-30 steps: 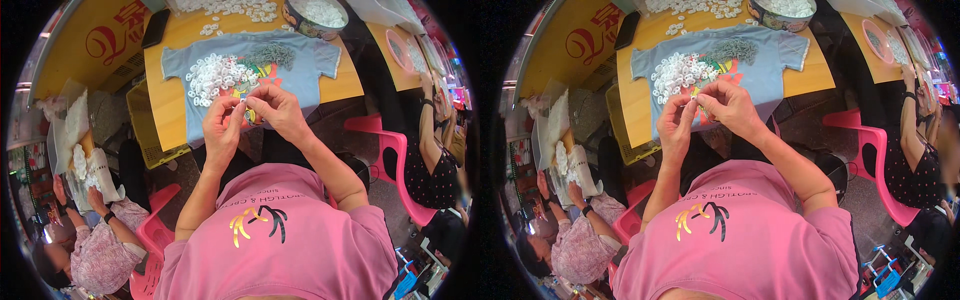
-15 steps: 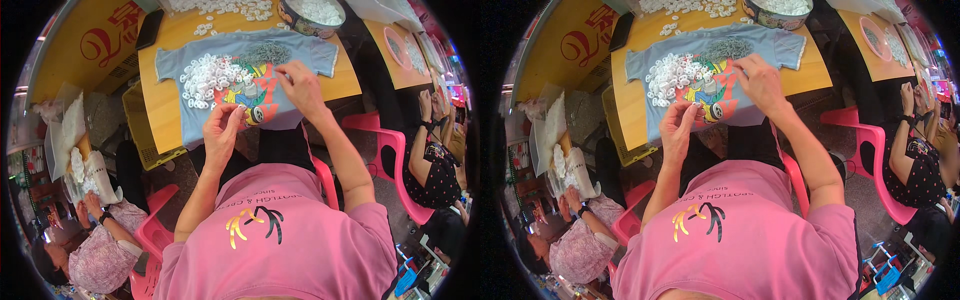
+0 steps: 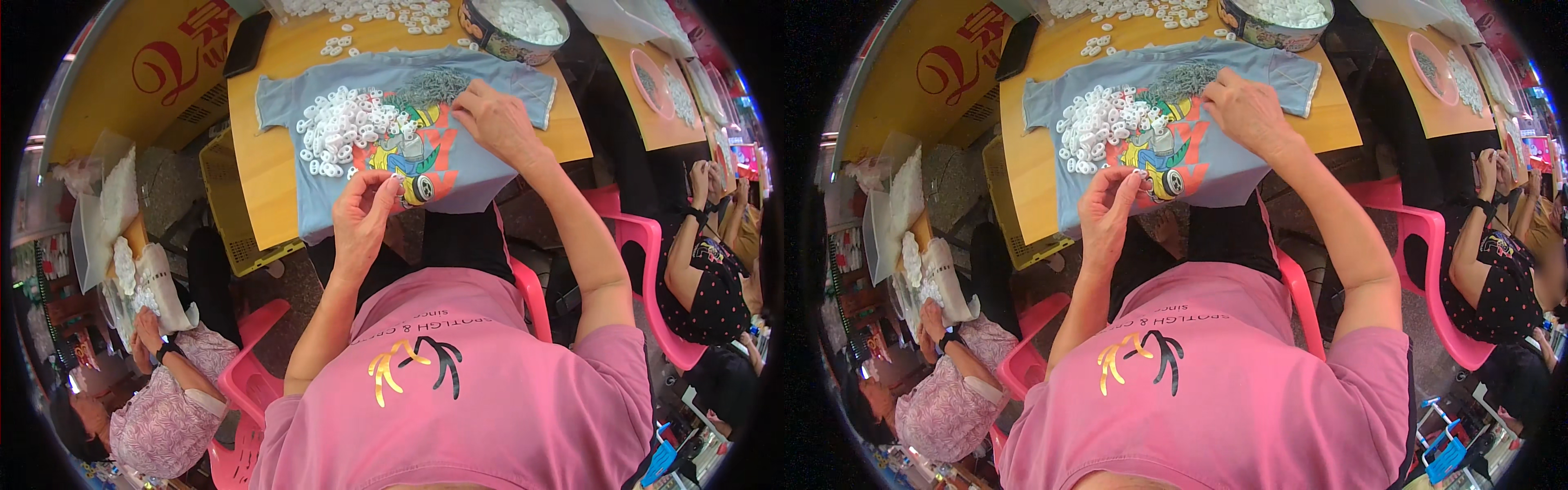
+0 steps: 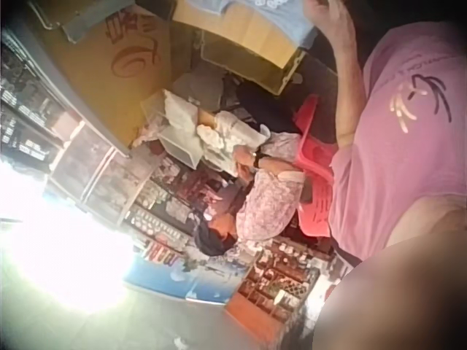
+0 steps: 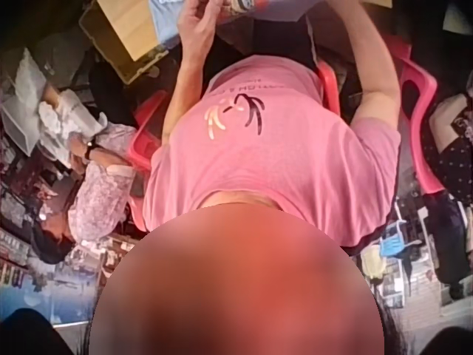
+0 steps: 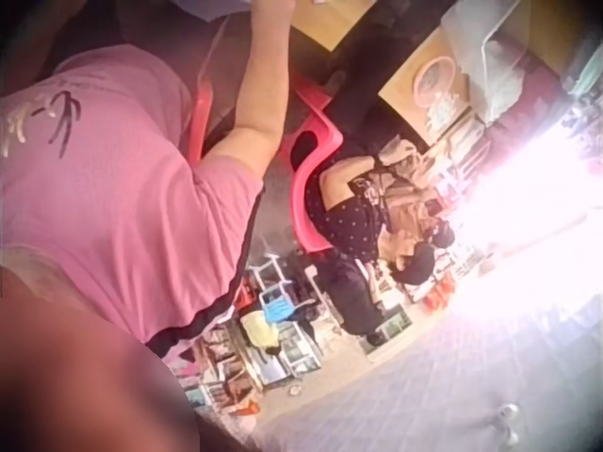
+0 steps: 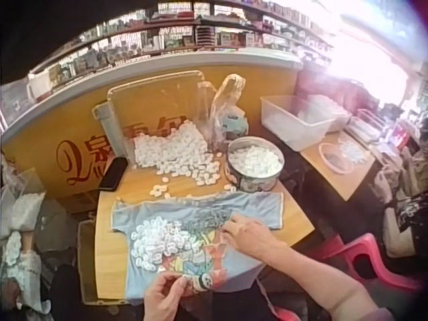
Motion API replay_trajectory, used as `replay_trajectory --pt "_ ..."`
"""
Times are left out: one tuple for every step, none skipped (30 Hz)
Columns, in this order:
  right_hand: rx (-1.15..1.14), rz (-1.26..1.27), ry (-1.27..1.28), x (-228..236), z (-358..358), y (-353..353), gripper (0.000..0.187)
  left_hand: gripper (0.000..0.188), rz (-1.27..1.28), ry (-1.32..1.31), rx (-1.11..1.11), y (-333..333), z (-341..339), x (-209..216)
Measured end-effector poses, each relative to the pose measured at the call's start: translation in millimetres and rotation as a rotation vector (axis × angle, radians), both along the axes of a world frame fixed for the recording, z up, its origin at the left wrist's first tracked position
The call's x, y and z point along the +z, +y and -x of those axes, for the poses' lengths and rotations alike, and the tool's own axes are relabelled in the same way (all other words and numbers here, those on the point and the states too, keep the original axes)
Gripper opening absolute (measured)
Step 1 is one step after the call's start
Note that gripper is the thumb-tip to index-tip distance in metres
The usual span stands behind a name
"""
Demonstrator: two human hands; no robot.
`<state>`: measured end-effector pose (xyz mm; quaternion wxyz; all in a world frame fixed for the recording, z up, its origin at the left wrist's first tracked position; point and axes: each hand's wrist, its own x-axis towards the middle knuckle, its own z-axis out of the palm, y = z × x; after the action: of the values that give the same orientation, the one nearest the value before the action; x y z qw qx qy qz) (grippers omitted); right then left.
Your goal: Attaching plastic fasteners to small cartoon character tags at a workshop table.
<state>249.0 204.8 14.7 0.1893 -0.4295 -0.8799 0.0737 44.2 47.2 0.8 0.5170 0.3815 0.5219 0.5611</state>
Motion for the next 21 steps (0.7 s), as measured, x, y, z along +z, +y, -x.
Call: replay_trajectory --pt "0.011 0.004 -0.028 2.0 1.0 2.8 0.011 0.016 0.006 0.012 -0.005 -0.1 0.4 0.8" --pt "0.022 0.009 -0.057 3.3 1.6 5.0 0.011 0.016 0.006 0.012 -0.005 0.0 0.1 1.8" --pt "0.023 0.009 -0.057 3.9 2.1 6.6 0.011 0.015 0.001 0.01 0.007 0.1 -0.5 3.0" --pt "0.037 0.016 -0.073 4.2 2.7 8.0 0.012 0.014 -0.003 0.008 0.019 0.1 -0.9 3.5" --pt "0.053 0.023 -0.088 4.7 4.0 9.5 0.012 0.014 -0.004 0.008 0.022 0.0 -0.5 3.1" --pt "0.055 0.022 -0.088 5.5 4.3 10.9 0.012 0.013 -0.012 -0.002 0.022 -0.2 0.0 2.1" --pt "0.077 0.027 -0.098 6.4 3.7 12.2 0.012 0.013 -0.021 -0.012 0.022 -0.3 0.6 1.1" --pt "0.097 0.033 -0.108 6.7 2.9 13.0 0.012 0.013 -0.021 -0.013 0.024 -0.7 1.5 0.2" --pt "0.099 0.033 -0.109 5.8 2.7 14.3 0.012 0.014 -0.018 -0.006 0.009 -1.1 2.5 -0.7" --pt "0.132 -0.005 -0.112 4.1 2.6 15.6 0.012 0.016 -0.015 0.001 -0.007 -1.3 3.2 -1.1" --pt "0.165 -0.044 -0.115 2.5 2.4 16.6 0.013 0.016 -0.016 0.001 -0.005 -1.2 3.4 -1.0" --pt "0.166 -0.044 -0.116 0.9 1.6 17.0 0.013 0.016 -0.018 -0.003 -0.002 -1.1 3.2 -0.9" --pt "0.175 -0.066 -0.098 -0.7 0.5 17.1 0.013 0.016 -0.021 -0.006 0.001 -1.1 3.2 -0.6" --pt "0.185 -0.088 -0.081 -0.7 0.5 17.1 0.013 0.016 -0.022 -0.007 0.002 -1.1 3.3 -0.6" --pt "0.186 -0.089 -0.081 -0.1 0.1 16.2 0.013 0.015 -0.024 -0.012 0.003 -1.1 3.4 -0.4" --pt "0.18 -0.081 -0.045 1.0 -0.4 14.4 0.013 0.015 -0.025 -0.017 0.003 -1.1 3.4 -0.2" --pt "0.173 -0.073 -0.008 2.0 -0.7 13.4 0.013 0.015 -0.026 -0.017 0.004 -1.2 3.5 0.3" --pt "0.174 -0.073 -0.008 1.8 -1.3 13.7 0.013 0.015 -0.022 -0.018 0.003 -1.3 3.7 0.9" --pt "0.175 -0.029 0.114 1.3 -2.2 14.2 0.013 0.015 -0.018 -0.019 0.001 -1.4 3.7 1.2" --pt "0.176 0.015 0.235 2.5 -1.6 13.7 0.013 0.015 -0.018 -0.019 0.002 -1.2 3.8 0.8" --pt "0.176 0.016 0.236 3.4 -0.3 11.4 0.013 0.015 -0.021 -0.031 0.005 -0.6 3.8 0.2"
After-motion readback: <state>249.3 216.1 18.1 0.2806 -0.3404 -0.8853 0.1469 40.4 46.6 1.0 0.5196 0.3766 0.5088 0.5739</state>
